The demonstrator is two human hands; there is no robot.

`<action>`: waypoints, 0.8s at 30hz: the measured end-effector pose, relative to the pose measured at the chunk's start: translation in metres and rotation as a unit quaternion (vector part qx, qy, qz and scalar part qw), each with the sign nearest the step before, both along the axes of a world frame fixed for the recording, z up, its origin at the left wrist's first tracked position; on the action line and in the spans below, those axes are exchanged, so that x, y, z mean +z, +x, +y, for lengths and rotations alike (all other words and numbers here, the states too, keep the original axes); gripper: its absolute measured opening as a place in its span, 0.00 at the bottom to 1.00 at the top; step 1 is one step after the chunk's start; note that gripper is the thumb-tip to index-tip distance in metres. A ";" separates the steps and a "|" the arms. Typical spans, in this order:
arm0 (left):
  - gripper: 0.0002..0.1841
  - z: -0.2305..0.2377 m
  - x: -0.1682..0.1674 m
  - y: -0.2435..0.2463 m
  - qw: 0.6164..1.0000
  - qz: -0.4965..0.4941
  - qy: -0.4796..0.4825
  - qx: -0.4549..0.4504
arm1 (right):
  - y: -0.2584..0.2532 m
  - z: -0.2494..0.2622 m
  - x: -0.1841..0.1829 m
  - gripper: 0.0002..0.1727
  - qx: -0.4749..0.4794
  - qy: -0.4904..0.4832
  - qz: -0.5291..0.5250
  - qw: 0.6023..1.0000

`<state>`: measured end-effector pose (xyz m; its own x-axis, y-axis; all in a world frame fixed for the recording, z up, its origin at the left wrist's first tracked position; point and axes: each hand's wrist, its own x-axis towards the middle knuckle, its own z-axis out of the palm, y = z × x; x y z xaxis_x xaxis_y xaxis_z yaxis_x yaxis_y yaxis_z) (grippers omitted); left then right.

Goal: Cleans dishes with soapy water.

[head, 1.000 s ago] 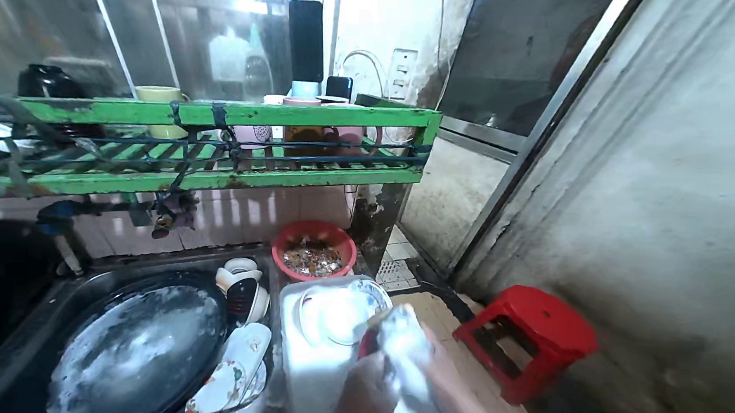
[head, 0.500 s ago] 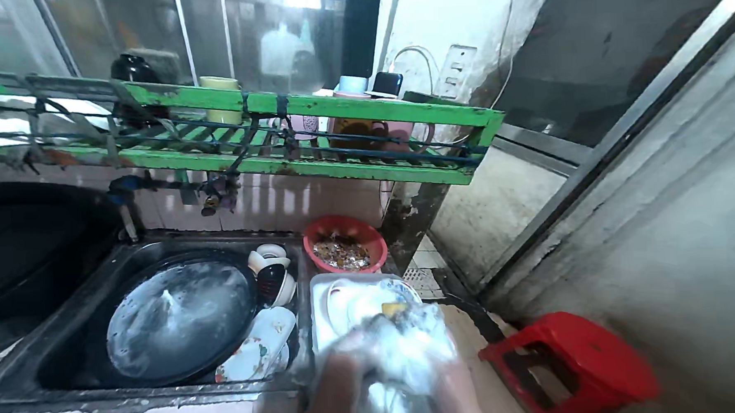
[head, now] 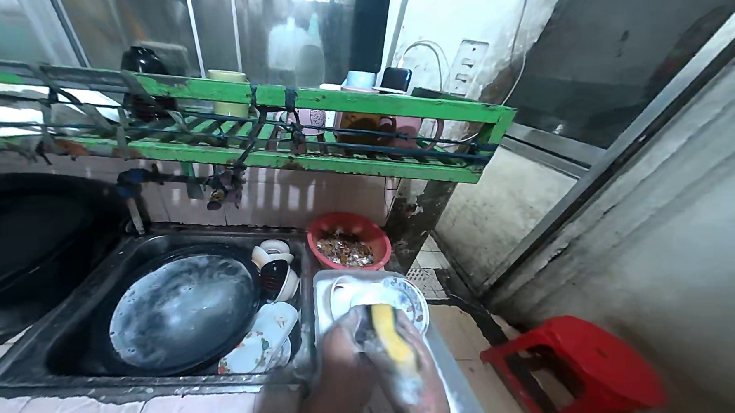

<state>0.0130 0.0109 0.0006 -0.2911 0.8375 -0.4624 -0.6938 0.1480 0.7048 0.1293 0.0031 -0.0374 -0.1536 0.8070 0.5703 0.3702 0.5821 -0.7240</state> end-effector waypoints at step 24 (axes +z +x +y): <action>0.19 0.008 -0.030 -0.004 0.716 0.615 0.312 -0.110 | 0.023 0.017 0.036 0.25 0.001 -0.438 0.056 0.897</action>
<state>0.0094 0.0185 -0.0299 0.0142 0.8569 0.5153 0.4998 -0.4525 0.7386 0.1528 0.0201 -0.0013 -0.1371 0.9529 -0.2707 0.2654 -0.2279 -0.9368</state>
